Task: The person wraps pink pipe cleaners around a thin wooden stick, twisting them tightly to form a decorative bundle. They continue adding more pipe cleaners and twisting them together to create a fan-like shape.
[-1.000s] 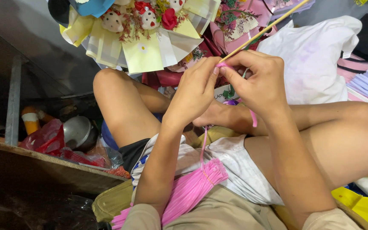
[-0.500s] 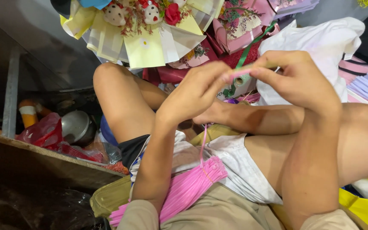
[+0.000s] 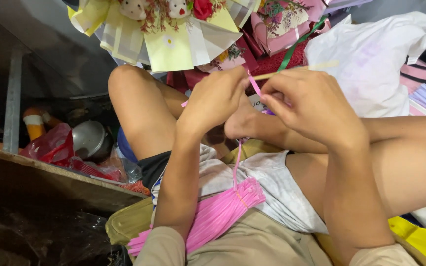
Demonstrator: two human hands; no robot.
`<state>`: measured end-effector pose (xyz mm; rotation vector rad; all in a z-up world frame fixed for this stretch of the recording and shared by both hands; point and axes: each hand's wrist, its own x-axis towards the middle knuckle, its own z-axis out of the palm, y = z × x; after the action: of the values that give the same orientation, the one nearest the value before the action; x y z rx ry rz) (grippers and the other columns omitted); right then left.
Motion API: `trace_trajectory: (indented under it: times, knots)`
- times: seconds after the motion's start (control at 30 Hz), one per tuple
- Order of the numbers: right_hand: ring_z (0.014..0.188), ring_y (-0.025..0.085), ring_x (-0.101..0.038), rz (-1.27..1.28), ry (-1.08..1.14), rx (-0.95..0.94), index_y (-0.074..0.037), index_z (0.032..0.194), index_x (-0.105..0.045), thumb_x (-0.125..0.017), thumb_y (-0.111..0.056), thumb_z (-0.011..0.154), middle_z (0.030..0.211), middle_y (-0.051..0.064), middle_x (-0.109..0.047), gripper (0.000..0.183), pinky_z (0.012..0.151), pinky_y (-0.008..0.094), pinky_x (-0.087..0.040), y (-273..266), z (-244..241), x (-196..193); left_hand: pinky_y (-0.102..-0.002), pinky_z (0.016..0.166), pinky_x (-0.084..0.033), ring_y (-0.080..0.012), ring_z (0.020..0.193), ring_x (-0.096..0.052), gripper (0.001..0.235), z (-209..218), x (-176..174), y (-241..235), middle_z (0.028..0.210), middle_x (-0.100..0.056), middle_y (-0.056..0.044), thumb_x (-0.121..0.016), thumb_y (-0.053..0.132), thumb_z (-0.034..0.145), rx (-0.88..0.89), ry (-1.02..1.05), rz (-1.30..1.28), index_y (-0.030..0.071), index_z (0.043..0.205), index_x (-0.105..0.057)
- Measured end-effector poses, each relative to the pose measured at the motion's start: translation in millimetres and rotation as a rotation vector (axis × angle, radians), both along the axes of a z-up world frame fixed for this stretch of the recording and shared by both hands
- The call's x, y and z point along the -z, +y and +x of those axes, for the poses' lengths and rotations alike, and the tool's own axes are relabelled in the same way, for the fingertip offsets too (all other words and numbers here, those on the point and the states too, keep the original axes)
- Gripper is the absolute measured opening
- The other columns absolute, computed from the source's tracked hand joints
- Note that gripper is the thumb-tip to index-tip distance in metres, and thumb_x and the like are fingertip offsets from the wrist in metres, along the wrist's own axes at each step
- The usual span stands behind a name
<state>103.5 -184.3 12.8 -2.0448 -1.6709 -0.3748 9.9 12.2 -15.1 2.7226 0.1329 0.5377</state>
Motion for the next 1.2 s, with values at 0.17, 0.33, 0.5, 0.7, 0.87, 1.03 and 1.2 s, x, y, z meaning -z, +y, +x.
trace_trajectory:
  times: [0.17, 0.33, 0.5, 0.7, 0.87, 1.03, 1.2]
  knots:
    - [0.075, 0.022, -0.060, 0.137, 0.118, -0.086, -0.007, 0.102, -0.069, -0.065, -0.013, 0.102, 0.085, 0.005, -0.067, 0.008, 0.067, 0.037, -0.044, 9, -7, -3, -0.034, 0.069, -0.042, -0.0173, 0.073, -0.056, 0.021, -8, -17, -4, 0.077, -0.062, 0.001, -0.046, 0.024, 0.102, 0.077, -0.281, -0.405, 0.012, 0.093, -0.060]
    - [0.075, 0.013, -0.063, 0.249, 0.276, -0.144, -0.002, 0.104, -0.074, -0.068, -0.010, 0.103, 0.090, 0.005, -0.075, 0.009, 0.067, 0.029, -0.047, 6, 0, -3, -0.023, 0.071, -0.043, -0.0067, 0.075, -0.047, 0.030, -18, -27, -3, 0.077, -0.046, 0.006, -0.045, 0.036, 0.106, 0.352, -0.325, -0.782, 0.014, 0.088, -0.052]
    - [0.075, 0.011, -0.058, 0.226, 0.418, -0.105, -0.003, 0.108, -0.077, -0.069, -0.007, 0.103, 0.084, 0.005, -0.070, 0.011, 0.069, 0.027, -0.046, -5, 10, -2, -0.021, 0.065, -0.034, -0.0051, 0.071, -0.037, 0.023, -23, -29, -3, 0.076, -0.043, 0.007, -0.053, 0.027, 0.104, 0.396, -0.472, -0.941, 0.010, 0.090, -0.059]
    - [0.066, 0.006, -0.050, 0.406, 0.632, 0.015, -0.001, 0.105, -0.073, -0.076, -0.010, 0.105, 0.081, 0.004, -0.065, 0.009, 0.059, 0.019, -0.040, -12, 28, 7, -0.021, 0.062, -0.031, -0.0058, 0.068, -0.033, 0.028, -28, -32, -1, 0.073, -0.039, 0.006, -0.052, 0.029, 0.106, 0.422, -0.497, -0.927, 0.007, 0.094, -0.064]
    - [0.062, 0.010, -0.046, 0.433, 0.813, -0.086, 0.002, 0.108, -0.068, -0.066, -0.008, 0.108, 0.084, 0.011, -0.066, 0.010, 0.059, 0.020, -0.041, -11, 32, 7, -0.021, 0.064, -0.037, -0.0067, 0.072, -0.041, 0.031, -24, -27, 1, 0.087, -0.062, -0.001, -0.051, 0.029, 0.104, 0.426, -0.482, -0.931, 0.004, 0.101, -0.068]
    - [0.059, 0.005, -0.046, 0.492, 0.891, 0.021, -0.006, 0.096, -0.069, -0.078, -0.014, 0.100, 0.073, 0.001, -0.060, 0.013, 0.055, 0.017, -0.037, 1, 47, 20, -0.023, 0.082, -0.042, -0.0073, 0.087, -0.048, 0.019, -35, -35, -8, 0.095, -0.056, 0.005, -0.059, 0.026, 0.102, 0.398, -0.474, -0.649, 0.011, 0.112, -0.062]
    - [0.056, 0.004, -0.042, 0.548, 0.950, 0.074, -0.009, 0.094, -0.069, -0.077, -0.019, 0.099, 0.068, -0.001, -0.058, 0.014, 0.053, 0.017, -0.034, 6, 50, 21, -0.030, 0.071, -0.042, -0.0174, 0.073, -0.051, 0.018, -36, -41, -20, 0.081, -0.060, -0.002, -0.056, 0.026, 0.104, 0.228, -0.522, -0.325, 0.011, 0.112, -0.064]
